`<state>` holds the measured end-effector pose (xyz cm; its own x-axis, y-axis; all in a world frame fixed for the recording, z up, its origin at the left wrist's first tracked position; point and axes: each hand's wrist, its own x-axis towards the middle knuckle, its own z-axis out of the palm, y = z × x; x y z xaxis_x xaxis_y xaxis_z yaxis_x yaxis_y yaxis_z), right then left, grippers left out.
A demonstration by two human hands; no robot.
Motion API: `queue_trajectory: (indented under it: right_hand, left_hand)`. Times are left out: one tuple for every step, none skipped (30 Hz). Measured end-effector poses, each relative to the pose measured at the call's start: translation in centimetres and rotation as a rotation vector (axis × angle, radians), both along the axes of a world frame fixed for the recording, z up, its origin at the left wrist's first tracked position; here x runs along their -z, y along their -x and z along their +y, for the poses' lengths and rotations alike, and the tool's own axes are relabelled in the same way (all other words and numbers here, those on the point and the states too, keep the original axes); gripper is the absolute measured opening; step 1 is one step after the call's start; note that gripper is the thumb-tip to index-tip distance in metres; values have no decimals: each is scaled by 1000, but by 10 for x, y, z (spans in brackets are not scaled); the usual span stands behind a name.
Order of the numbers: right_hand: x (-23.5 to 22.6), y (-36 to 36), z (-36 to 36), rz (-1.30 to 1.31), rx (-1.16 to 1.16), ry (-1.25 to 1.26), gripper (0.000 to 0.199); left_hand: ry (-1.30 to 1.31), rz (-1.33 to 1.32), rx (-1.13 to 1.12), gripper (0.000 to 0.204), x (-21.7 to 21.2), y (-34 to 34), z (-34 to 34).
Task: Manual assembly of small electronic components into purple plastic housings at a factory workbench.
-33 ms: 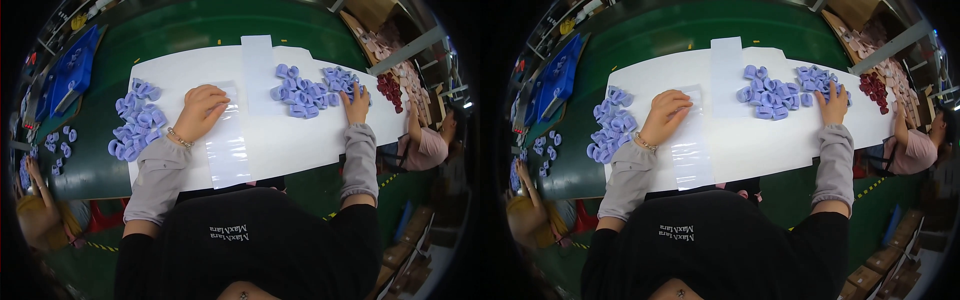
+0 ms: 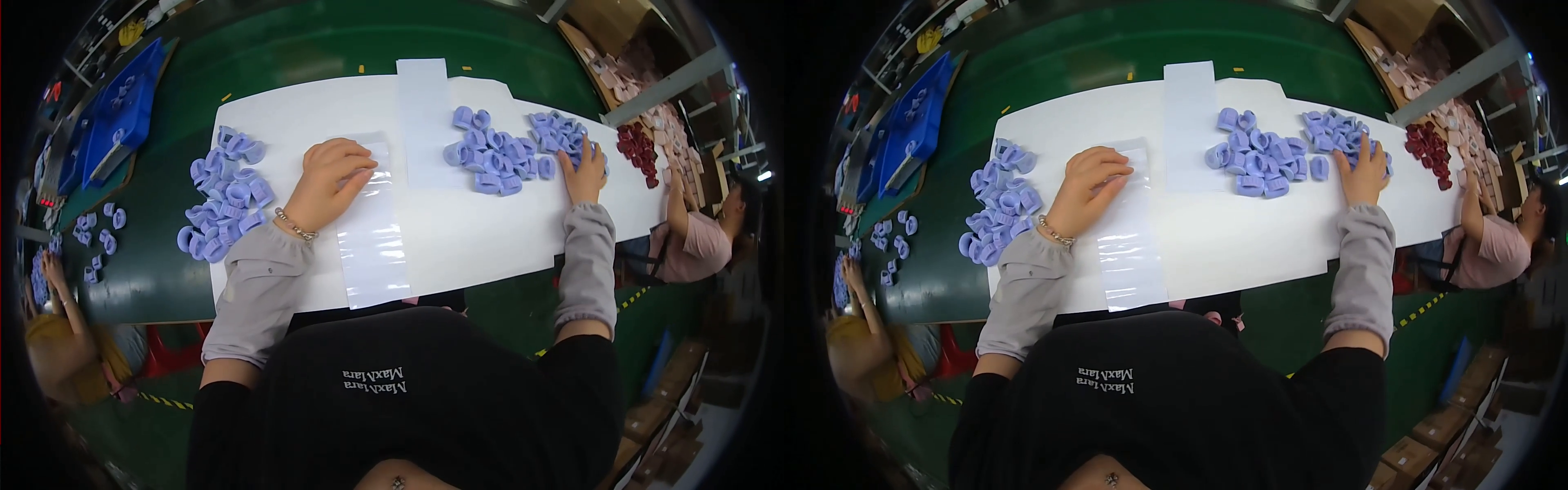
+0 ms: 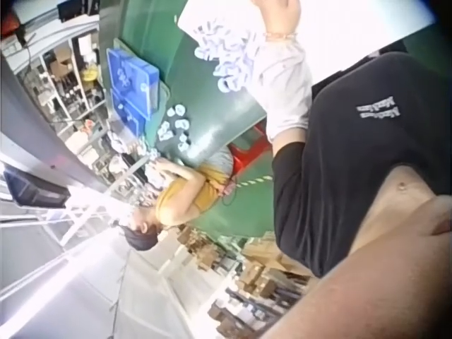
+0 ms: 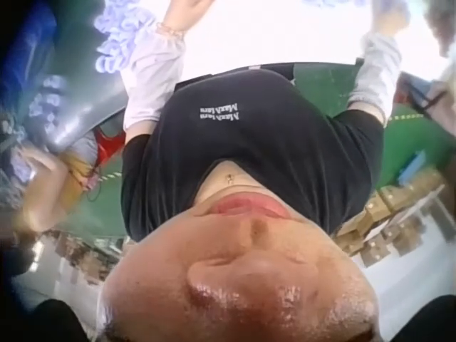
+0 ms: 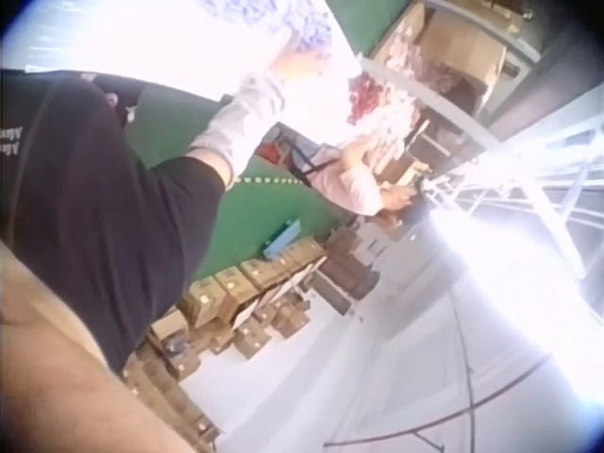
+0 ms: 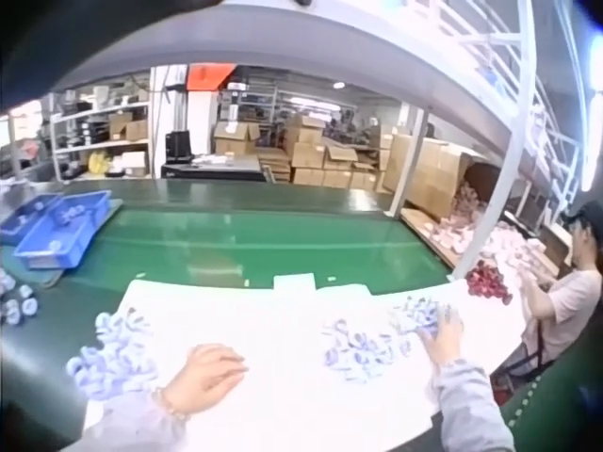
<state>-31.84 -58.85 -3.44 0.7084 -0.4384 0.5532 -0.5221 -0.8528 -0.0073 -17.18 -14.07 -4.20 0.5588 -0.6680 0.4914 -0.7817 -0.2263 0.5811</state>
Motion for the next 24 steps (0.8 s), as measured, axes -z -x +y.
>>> queue_trajectory:
  right_hand:
    - [0, 3, 5, 5, 57, 65, 52]
    - [-5, -2, 19, 8, 99, 126, 48]
    - [-8, -2, 30, -94, -126, 104, 44]
    - [-8, -5, 46, -143, -370, -34, 45]
    - [-10, -7, 72, -189, -608, -177, 46]
    - [-18, -10, 101, -185, -613, -182, 46]
    - [-25, -12, 127, -35, -677, -55, 46]
    - [-32, -13, 140, 120, -729, 88, 46]
    - [-26, -14, 135, 122, -729, 86, 46]
    - [-14, -17, 123, 115, -682, 53, 45]
    - [-7, -20, 111, 106, -642, 20, 44]
    - [-5, -20, 100, 107, -657, 16, 44]
    - [-3, -20, 86, 91, -616, 32, 43]
    - [-2, -19, 72, 74, -573, 47, 41]
    - [-3, -17, 56, 77, -546, 51, 39]
    - [-3, -14, 47, 82, -518, 57, 36]
    - [-7, -14, 49, 80, -540, 49, 36]
    - [-16, -15, 53, 48, -520, 101, 33]
    - [-26, -20, 58, 14, -497, 151, 30]
    - [-33, -25, 66, 17, -508, 145, 30]
    - [-39, -33, 82, -82, -563, 45, 28]
    - [-46, -41, 102, -180, -613, -56, 26]
    - [-53, -55, 127, -230, -745, -86, 23]
    - [-53, -65, 150, -231, -755, -96, 23]
  left_hand:
    - [1, 5, 6, 11, 0, 0, -1]
    - [-1, 5, -16, 11, 0, 0, 2]
    - [13, -3, -19, 11, 0, -1, 3]
    - [26, -10, -21, 11, 0, -1, 3]
    - [25, -8, -23, 11, -1, -2, 3]
    - [28, -37, -29, 13, -1, -2, 5]
    - [18, -70, -33, 14, -2, 0, 4]
    - [18, -68, -30, 14, -2, -1, 3]
    - [24, -70, -23, 14, -1, 0, 2]
    - [30, -71, -19, 14, -1, 0, 3]
    - [26, -71, -29, 14, -2, -1, 3]
    - [18, -108, -49, 15, -4, 0, 5]
    - [8, -145, -71, 16, -5, 0, 7]
    - [1, -142, -85, 16, -5, -3, 7]
    - [56, -116, -166, 18, -4, -8, 7]
    - [113, -91, -245, 20, -3, -13, 8]
    - [103, -92, -266, 20, -1, -18, 11]
    - [176, -34, -327, 22, 2, -20, 14]
    - [251, 21, -386, 23, 3, -23, 17]
    - [244, 24, -397, 23, 3, -24, 15]
    - [275, 35, -411, 24, 2, -25, 16]
    - [306, 47, -421, 25, 2, -25, 15]
    - [290, 42, -445, 25, 3, -25, 17]
    - [266, 3, -418, 25, 6, -25, 15]
